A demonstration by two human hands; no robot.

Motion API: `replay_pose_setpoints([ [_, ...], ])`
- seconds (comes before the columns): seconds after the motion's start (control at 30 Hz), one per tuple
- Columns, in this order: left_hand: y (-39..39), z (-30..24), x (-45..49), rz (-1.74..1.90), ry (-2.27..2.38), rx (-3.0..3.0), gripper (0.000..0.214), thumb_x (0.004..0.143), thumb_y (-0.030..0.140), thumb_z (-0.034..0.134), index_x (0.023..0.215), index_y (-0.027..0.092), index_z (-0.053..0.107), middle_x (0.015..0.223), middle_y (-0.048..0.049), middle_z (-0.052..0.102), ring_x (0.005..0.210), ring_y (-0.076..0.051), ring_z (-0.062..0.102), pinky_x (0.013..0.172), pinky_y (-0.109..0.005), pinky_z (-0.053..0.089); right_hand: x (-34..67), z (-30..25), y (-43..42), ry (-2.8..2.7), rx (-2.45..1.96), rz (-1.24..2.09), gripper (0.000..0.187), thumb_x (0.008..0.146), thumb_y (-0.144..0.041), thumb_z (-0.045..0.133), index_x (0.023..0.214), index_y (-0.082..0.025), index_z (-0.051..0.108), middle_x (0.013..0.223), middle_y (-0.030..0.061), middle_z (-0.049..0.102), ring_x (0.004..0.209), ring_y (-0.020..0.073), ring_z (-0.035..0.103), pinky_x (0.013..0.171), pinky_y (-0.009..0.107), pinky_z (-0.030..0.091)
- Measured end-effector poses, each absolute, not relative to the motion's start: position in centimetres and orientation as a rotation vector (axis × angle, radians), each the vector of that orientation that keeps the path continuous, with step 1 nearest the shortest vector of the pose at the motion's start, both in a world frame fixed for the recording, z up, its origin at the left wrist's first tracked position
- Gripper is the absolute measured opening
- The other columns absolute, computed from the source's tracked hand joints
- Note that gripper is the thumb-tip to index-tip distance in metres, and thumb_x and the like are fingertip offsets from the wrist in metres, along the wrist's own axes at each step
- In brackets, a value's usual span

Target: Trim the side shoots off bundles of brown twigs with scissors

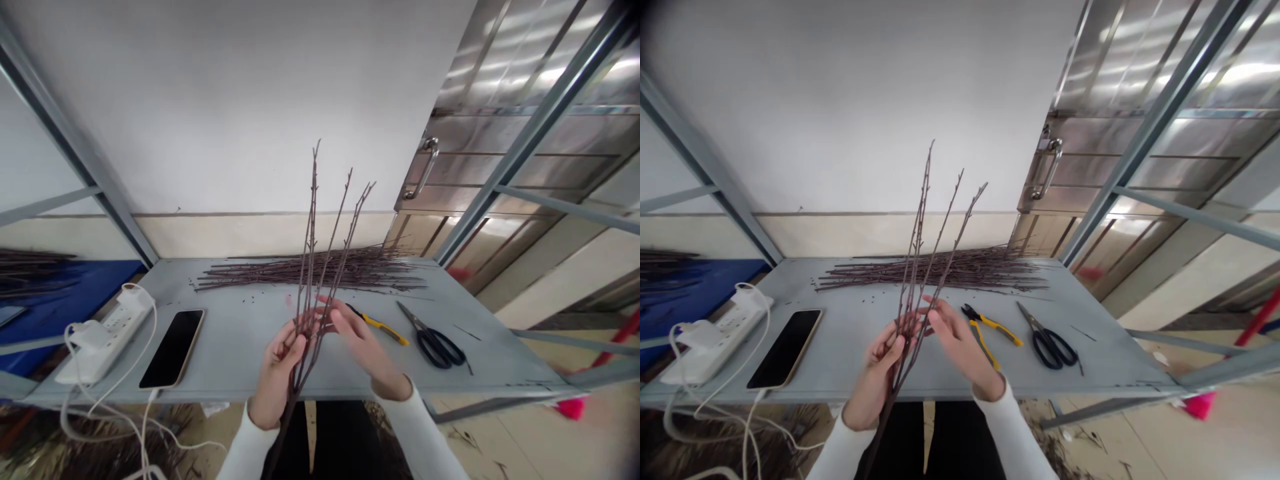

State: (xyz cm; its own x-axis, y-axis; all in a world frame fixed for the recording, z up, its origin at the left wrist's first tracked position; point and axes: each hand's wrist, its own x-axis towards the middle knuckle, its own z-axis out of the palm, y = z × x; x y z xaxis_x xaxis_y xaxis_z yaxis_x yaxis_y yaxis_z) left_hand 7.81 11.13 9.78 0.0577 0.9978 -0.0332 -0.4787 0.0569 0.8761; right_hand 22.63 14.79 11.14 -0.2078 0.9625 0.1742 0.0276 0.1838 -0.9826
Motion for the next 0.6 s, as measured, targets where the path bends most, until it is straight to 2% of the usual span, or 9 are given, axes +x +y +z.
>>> replay_pose_setpoints([
  [0.13,11.2,8.9,6.7,1.382,0.988,0.966,0.036,0.080,0.035,0.061,0.112,0.017,0.063,0.123,-0.0086,0.062,0.117,-0.024,0.052,0.103,-0.034,0.037,19.8,10.9,15.6,-1.332,-0.893,1.284,0.033,0.082,-0.045,0.053,0.102,-0.019,0.059,0.085,0.0036,0.070,0.079,0.0175,0.067,0.072,0.031,0.055],
  [0.27,11.0,8.0,5.5,1.337,1.085,1.099,0.037,0.080,0.038,0.060,0.110,0.017,0.059,0.116,-0.0093,0.064,0.107,-0.023,0.058,0.095,-0.034,0.042,18.5,9.6,14.9,-1.237,-0.917,1.378,0.036,0.083,-0.047,0.052,0.104,-0.018,0.055,0.083,0.0054,0.071,0.073,0.0191,0.068,0.063,0.032,0.057],
  [0.37,10.1,6.8,4.6,1.240,1.125,1.146,0.042,0.079,0.036,0.062,0.116,0.020,0.051,0.111,-0.0092,0.064,0.090,-0.019,0.062,0.078,-0.029,0.049,17.8,8.3,13.6,-1.199,-0.915,1.404,0.035,0.082,-0.047,0.054,0.102,-0.018,0.054,0.095,0.0085,0.070,0.084,0.0217,0.068,0.075,0.037,0.056],
  [0.47,8.6,5.4,4.0,1.078,1.098,1.213,0.046,0.082,0.037,0.058,0.123,0.021,0.045,0.105,-0.0088,0.062,0.066,-0.012,0.058,0.064,-0.026,0.049,17.7,7.4,11.9,-1.175,-0.927,1.360,0.038,0.084,-0.045,0.053,0.111,-0.019,0.051,0.109,0.0109,0.066,0.103,0.0226,0.062,0.093,0.039,0.048],
  [0.6,6.2,3.9,3.6,0.946,1.026,1.237,0.046,0.085,0.045,0.050,0.124,0.019,0.047,0.078,-0.0026,0.060,0.054,-0.010,0.050,0.053,-0.024,0.045,18.6,6.1,8.7,-1.178,-1.073,1.305,0.045,0.085,-0.048,0.049,0.120,-0.018,0.047,0.116,0.0122,0.064,0.109,0.0223,0.058,0.095,0.035,0.046],
])
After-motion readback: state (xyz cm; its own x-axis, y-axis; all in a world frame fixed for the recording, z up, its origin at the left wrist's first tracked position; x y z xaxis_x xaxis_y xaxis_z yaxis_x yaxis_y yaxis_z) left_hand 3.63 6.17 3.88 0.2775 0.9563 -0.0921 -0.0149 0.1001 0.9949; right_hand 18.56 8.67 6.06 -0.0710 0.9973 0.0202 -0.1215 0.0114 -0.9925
